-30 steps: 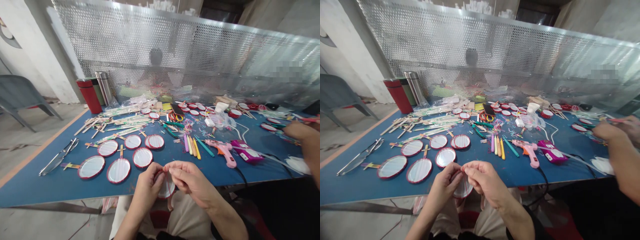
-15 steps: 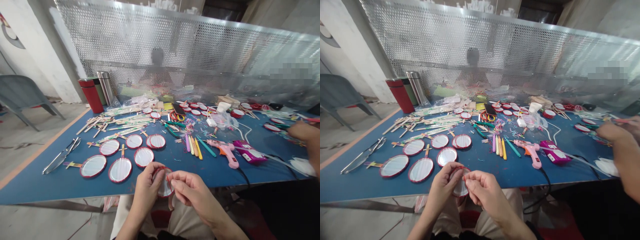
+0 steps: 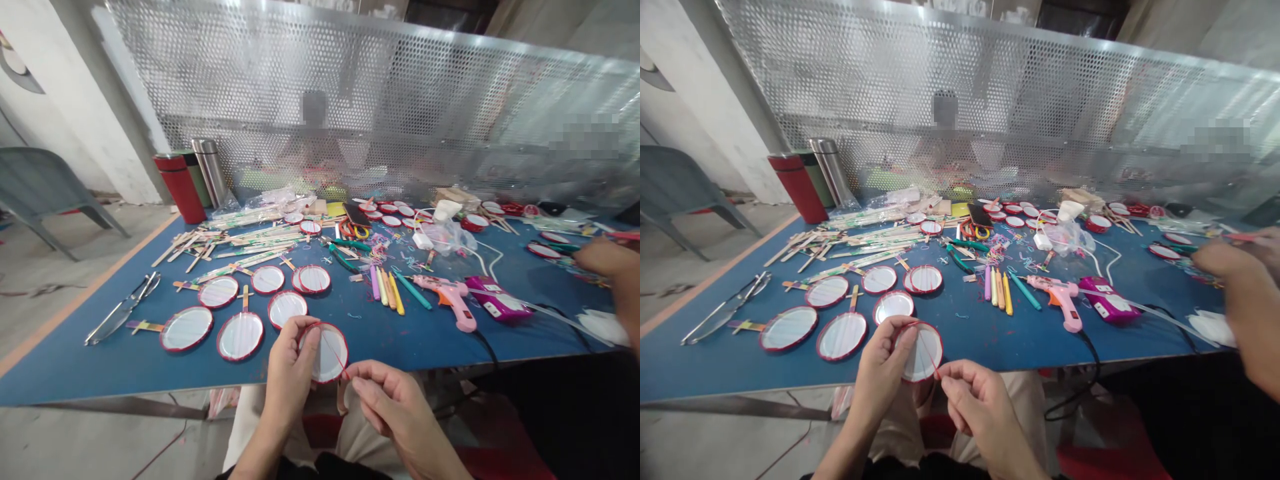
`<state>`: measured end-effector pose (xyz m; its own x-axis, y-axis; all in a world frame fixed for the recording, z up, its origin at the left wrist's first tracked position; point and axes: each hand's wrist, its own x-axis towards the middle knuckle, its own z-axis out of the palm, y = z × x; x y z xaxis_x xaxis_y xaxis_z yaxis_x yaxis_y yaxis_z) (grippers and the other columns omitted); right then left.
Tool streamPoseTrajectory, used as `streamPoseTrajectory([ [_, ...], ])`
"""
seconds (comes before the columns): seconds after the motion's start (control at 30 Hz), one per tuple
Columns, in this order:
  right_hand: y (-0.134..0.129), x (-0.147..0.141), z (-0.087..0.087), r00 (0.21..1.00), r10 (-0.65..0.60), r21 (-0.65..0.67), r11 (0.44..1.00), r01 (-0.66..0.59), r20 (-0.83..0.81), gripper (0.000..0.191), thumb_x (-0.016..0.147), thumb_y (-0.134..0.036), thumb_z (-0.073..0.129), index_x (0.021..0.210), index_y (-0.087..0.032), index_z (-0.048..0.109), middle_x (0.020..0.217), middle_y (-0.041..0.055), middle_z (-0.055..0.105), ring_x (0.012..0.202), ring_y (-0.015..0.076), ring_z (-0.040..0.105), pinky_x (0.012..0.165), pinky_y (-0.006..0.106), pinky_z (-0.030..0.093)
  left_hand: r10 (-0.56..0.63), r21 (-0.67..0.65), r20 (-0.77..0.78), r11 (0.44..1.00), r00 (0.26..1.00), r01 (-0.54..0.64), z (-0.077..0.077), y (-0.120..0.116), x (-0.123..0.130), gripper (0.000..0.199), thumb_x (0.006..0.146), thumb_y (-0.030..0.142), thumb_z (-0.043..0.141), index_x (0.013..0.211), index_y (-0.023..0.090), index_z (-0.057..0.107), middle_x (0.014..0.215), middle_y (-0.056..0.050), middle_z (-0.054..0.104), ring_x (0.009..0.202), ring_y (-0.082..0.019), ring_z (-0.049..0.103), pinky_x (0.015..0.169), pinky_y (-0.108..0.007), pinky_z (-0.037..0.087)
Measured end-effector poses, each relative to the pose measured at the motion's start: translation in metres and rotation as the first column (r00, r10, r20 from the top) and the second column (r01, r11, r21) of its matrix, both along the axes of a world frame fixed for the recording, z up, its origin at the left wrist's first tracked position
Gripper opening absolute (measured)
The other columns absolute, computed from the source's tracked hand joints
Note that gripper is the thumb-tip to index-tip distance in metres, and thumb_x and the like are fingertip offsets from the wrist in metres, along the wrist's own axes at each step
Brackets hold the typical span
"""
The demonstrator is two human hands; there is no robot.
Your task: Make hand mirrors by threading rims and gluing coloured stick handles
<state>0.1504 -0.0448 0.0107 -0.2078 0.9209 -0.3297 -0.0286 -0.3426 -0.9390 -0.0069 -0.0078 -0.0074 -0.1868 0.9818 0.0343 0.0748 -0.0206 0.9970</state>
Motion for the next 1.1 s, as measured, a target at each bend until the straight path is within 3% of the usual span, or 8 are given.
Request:
streamPoseTrajectory([
  [0.2,-0.004,-0.008,-0.013,0.982,-0.083,-0.126,0.99,0.062,-0.171,0.045,0.071,-0.051,0.072,0.089,-0.01,0.063,0.053,-0.0023,0.055,0.037,0.0001,0.022,0.04,0.019,0.008,0.031,0.03,0.076,0.999,0.997,-0.033,-0.003,-0.001,0.001,0.017,0.085,0.035,0.057,0.092,0.02,0.059,0.081,0.0,0.064,0.073,-0.014,0.057,0.066,-0.022,0.045],
  [0.43,-0.004,-0.013,-0.017,0.92,-0.114,-0.222,0.975,0.031,-0.375,0.041,0.068,-0.045,0.078,0.087,-0.012,0.062,0.037,-0.0112,0.038,0.033,0.0002,0.016,0.037,0.017,0.009,0.065,0.044,0.077,0.997,0.995,-0.069,-0.005,0.0,0.001,0.018,0.087,0.036,0.056,0.095,0.02,0.058,0.087,-0.001,0.064,0.08,-0.015,0.058,0.073,-0.023,0.045],
  [0.7,-0.008,-0.012,-0.021,0.925,-0.065,-0.225,0.974,-0.023,-0.374,0.037,0.072,-0.043,0.074,0.089,-0.012,0.062,0.039,-0.0108,0.04,0.033,0.0005,0.014,0.036,0.018,0.009,0.116,0.056,0.082,0.991,0.99,-0.121,0.0,-0.001,0.002,0.018,0.084,0.036,0.058,0.092,0.02,0.06,0.082,-0.001,0.064,0.074,-0.015,0.058,0.064,-0.022,0.046],
  [0.8,-0.002,-0.005,-0.022,0.97,-0.087,-0.124,0.99,0.059,-0.229,0.036,0.078,-0.045,0.066,0.093,-0.012,0.061,0.041,-0.0106,0.039,0.035,0.0024,0.019,0.037,0.017,0.013,0.123,0.047,0.102,0.991,0.987,-0.128,0.002,0.0,0.002,0.018,0.083,0.036,0.058,0.091,0.02,0.06,0.08,-0.001,0.064,0.072,-0.015,0.059,0.064,-0.023,0.047],
  [0.87,0.007,0.003,-0.019,0.987,-0.159,0.069,0.985,0.16,-0.019,0.033,0.083,-0.043,0.06,0.097,-0.014,0.061,0.046,-0.0089,0.042,0.039,0.0052,0.031,0.041,0.017,0.023,0.086,0.034,0.083,0.995,0.993,-0.089,0.003,0.001,0.002,0.018,0.083,0.036,0.058,0.09,0.02,0.06,0.077,0.0,0.064,0.069,-0.014,0.058,0.063,-0.023,0.046],
  [0.9,0.012,0.007,-0.017,0.977,-0.178,0.196,0.968,0.154,0.113,0.029,0.084,-0.04,0.058,0.096,-0.015,0.062,0.05,-0.0067,0.047,0.044,0.0071,0.039,0.044,0.018,0.029,0.056,0.025,0.062,0.998,0.996,-0.058,0.003,0.001,0.001,0.018,0.083,0.036,0.057,0.091,0.02,0.06,0.076,0.0,0.063,0.068,-0.014,0.057,0.063,-0.023,0.046],
  [1.0,0.025,0.016,-0.008,0.869,-0.097,0.445,0.883,-0.15,0.486,0.016,0.085,-0.028,0.053,0.084,-0.017,0.065,0.07,0.0017,0.063,0.064,0.0135,0.057,0.059,0.023,0.042,-0.026,0.025,-0.017,0.999,1.0,0.026,0.004,0.001,0.0,0.017,0.083,0.035,0.056,0.09,0.02,0.06,0.077,0.0,0.063,0.069,-0.015,0.057,0.064,-0.024,0.045],
  [1.1,0.038,0.019,0.001,0.639,-0.183,0.512,0.771,-0.378,0.747,0.019,0.09,-0.021,0.048,0.085,-0.018,0.066,0.082,0.0042,0.068,0.075,0.0167,0.063,0.067,0.026,0.044,-0.068,0.057,-0.05,0.996,0.996,0.071,0.006,0.001,-0.003,0.016,0.083,0.033,0.055,0.089,0.019,0.06,0.079,-0.001,0.064,0.074,-0.016,0.059,0.068,-0.025,0.045],
])
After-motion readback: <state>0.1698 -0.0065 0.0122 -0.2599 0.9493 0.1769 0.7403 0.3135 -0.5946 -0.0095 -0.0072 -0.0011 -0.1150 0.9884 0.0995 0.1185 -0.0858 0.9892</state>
